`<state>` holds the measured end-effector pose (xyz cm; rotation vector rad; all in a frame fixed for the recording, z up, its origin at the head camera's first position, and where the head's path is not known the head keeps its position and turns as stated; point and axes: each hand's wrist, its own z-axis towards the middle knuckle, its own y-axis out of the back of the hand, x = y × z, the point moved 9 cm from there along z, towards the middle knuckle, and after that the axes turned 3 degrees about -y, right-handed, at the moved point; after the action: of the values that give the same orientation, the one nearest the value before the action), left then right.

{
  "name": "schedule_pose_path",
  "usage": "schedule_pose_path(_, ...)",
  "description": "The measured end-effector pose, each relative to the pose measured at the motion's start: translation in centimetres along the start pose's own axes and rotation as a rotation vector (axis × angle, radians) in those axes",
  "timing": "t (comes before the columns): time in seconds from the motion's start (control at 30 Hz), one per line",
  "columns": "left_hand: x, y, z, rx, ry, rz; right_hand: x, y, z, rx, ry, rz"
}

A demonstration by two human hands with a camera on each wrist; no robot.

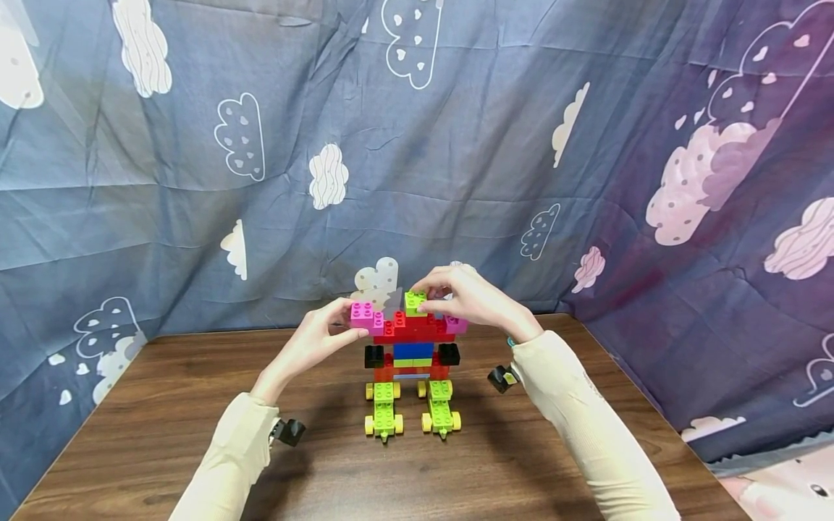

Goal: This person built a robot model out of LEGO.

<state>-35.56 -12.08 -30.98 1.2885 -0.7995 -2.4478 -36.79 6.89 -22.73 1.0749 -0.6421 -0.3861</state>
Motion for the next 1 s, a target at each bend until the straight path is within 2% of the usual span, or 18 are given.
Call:
schedule_pose_path(0.43,-0.14,-0.01,-0.03,-0.001,0.005,0.009,0.32,0.00,-0.01,0.031,-0.021,-0.034)
schedule_pose_path(0.73,-0.26,0.16,-0.05,-0.003,-0.005,0.020,0.60,0.07,-0.14,-0.001,-0.019,-0.084)
schedule_pose_path(1.0,-0.27,0.18,-0.05,-0.008,-0.013,0.027,0.68,-0.10,-0.18,0.010,-0.029,-0.105)
